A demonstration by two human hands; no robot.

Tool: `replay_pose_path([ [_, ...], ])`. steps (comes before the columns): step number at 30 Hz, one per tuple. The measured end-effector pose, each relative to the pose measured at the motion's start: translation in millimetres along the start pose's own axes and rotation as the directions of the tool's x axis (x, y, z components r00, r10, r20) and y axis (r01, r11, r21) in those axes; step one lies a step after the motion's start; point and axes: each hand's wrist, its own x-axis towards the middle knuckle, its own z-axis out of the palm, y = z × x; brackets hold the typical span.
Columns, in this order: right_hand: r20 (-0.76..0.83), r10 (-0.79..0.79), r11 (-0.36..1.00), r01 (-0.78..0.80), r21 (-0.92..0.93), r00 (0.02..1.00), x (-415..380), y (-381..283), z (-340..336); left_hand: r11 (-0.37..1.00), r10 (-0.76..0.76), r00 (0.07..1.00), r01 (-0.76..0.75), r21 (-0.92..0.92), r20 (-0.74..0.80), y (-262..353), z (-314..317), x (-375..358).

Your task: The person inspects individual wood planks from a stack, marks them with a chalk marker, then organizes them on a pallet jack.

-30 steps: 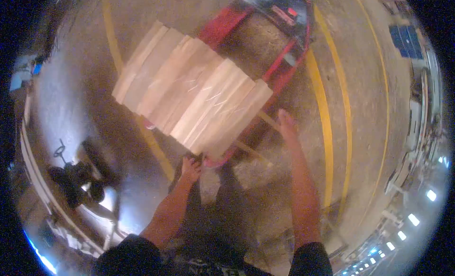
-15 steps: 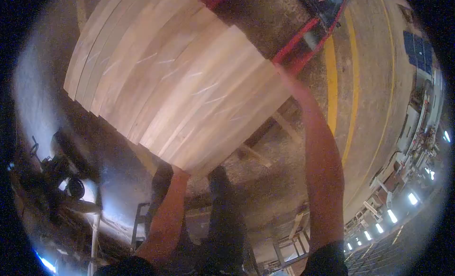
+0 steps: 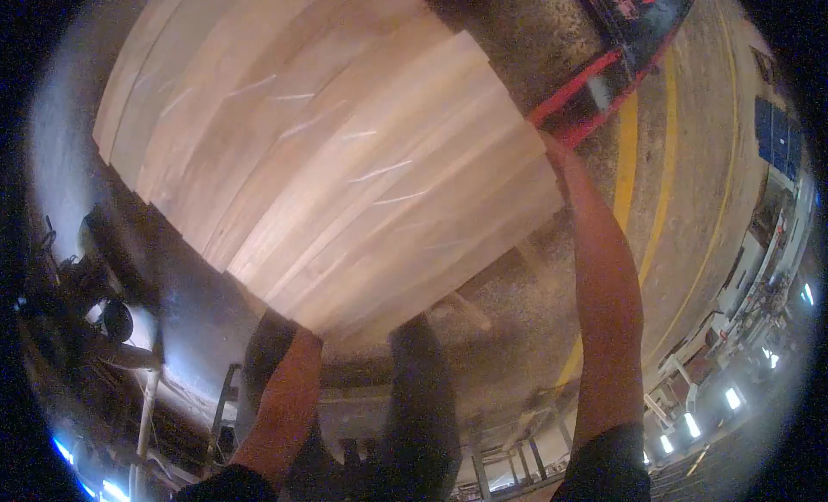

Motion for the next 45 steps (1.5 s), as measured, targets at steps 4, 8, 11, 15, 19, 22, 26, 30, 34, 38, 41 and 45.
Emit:
replay_pose_path([
  [4, 0.025, -0.017, 0.999, 0.016, 0.038, 1.000, 16, 20, -10, 0.999, 0.031, 0.999, -0.032, -0.007, -0.033, -13, -16, 4],
  [8, 0.030, -0.024, 0.997, 0.021, 0.074, 0.999, 14, 43, -17, 0.998, 0.066, 0.996, -0.067, -0.015, -0.060, -21, -23, 2],
  [11, 0.023, -0.033, 0.996, 0.031, 0.084, 0.999, 14, 56, -20, 0.996, 0.086, 0.993, -0.087, -0.005, -0.081, -23, -28, -11],
  [15, 0.013, -0.040, 0.995, 0.039, 0.092, 0.999, -4, 73, -27, 0.993, 0.114, 0.990, -0.112, 0.028, -0.082, -14, -28, -21],
  [19, -0.029, -0.013, 0.994, 0.016, 0.112, 1.000, -47, 101, -29, 0.989, 0.136, 0.987, -0.131, 0.068, -0.084, 0, -30, -37],
  [22, -0.077, 0.012, 0.991, -0.001, 0.134, 0.997, -103, 126, -27, 0.981, 0.158, 0.985, -0.148, 0.129, -0.072, 21, -21, -69],
  [26, -0.181, 0.064, 0.977, -0.025, 0.210, 0.981, -228, 168, -4, 0.959, 0.163, 0.985, -0.146, 0.242, -0.055, 51, -2, -150],
  [30, -0.284, 0.138, 0.935, -0.030, 0.354, 0.949, -379, 208, 63, 0.910, 0.146, 0.989, -0.133, 0.393, -0.002, 107, 15, -251],
  [34, -0.369, 0.217, 0.856, 0.006, 0.517, 0.904, -529, 250, 175, 0.796, 0.087, 0.990, -0.135, 0.591, 0.110, 178, 44, -339],
  [38, -0.451, 0.270, 0.740, 0.116, 0.663, 0.851, -652, 292, 314, 0.566, -0.040, 0.975, -0.157, 0.810, 0.217, 231, 75, -398],
  [41, -0.535, 0.268, 0.644, 0.264, 0.718, 0.801, -707, 319, 413, 0.352, -0.169, 0.944, -0.212, 0.912, 0.285, 237, 115, -422],
  [45, -0.639, 0.325, 0.499, 0.447, 0.742, 0.697, -756, 370, 521, -0.010, -0.366, 0.890, -0.297, 0.955, 0.273, 200, 155, -440],
])
